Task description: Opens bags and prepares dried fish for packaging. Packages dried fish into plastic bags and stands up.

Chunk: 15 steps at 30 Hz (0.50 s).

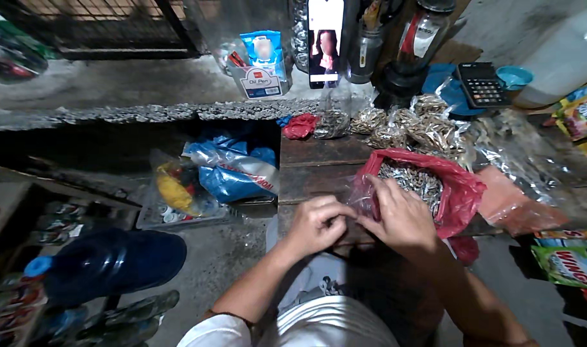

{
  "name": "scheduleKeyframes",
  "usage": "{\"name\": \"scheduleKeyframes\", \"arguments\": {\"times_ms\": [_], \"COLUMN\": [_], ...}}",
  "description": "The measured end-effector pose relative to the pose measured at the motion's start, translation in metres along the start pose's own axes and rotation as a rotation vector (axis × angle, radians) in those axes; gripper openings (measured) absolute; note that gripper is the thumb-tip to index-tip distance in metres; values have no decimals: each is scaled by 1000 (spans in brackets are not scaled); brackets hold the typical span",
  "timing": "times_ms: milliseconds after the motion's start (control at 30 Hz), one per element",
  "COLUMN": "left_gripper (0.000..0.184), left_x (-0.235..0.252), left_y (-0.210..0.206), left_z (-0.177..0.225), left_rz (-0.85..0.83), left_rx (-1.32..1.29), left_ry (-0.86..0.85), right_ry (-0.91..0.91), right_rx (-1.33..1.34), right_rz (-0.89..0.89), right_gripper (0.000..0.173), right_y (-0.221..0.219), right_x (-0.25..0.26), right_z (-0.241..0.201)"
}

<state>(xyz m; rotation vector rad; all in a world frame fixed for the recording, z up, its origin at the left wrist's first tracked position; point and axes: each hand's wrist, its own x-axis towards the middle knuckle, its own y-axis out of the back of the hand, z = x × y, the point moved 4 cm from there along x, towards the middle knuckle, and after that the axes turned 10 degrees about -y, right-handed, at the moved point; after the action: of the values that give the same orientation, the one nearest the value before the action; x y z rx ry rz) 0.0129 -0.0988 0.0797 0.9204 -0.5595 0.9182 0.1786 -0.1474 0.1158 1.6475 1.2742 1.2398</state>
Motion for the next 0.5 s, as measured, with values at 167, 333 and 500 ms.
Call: {"name": "scheduleKeyframes", "arguments": {"times_ms": [167, 333, 500], "left_gripper": [30, 36, 26], "left_x": [8, 18, 30], "left_y": [4, -3, -8], "left_z": [0, 5, -2], "left_rz": [-148, -141, -123], "left_rx": [228, 313, 320], "left_ry": [107, 184, 156], "right_ry": [-5, -4, -12], "right_rx": [-61, -89, -95], "right_rz": [-131, -185, -205], "right_gripper": [77, 80, 83], "right_y": [5, 5, 9], "right_x": [3, 6, 9], "right_z": [-9, -15, -16]}}
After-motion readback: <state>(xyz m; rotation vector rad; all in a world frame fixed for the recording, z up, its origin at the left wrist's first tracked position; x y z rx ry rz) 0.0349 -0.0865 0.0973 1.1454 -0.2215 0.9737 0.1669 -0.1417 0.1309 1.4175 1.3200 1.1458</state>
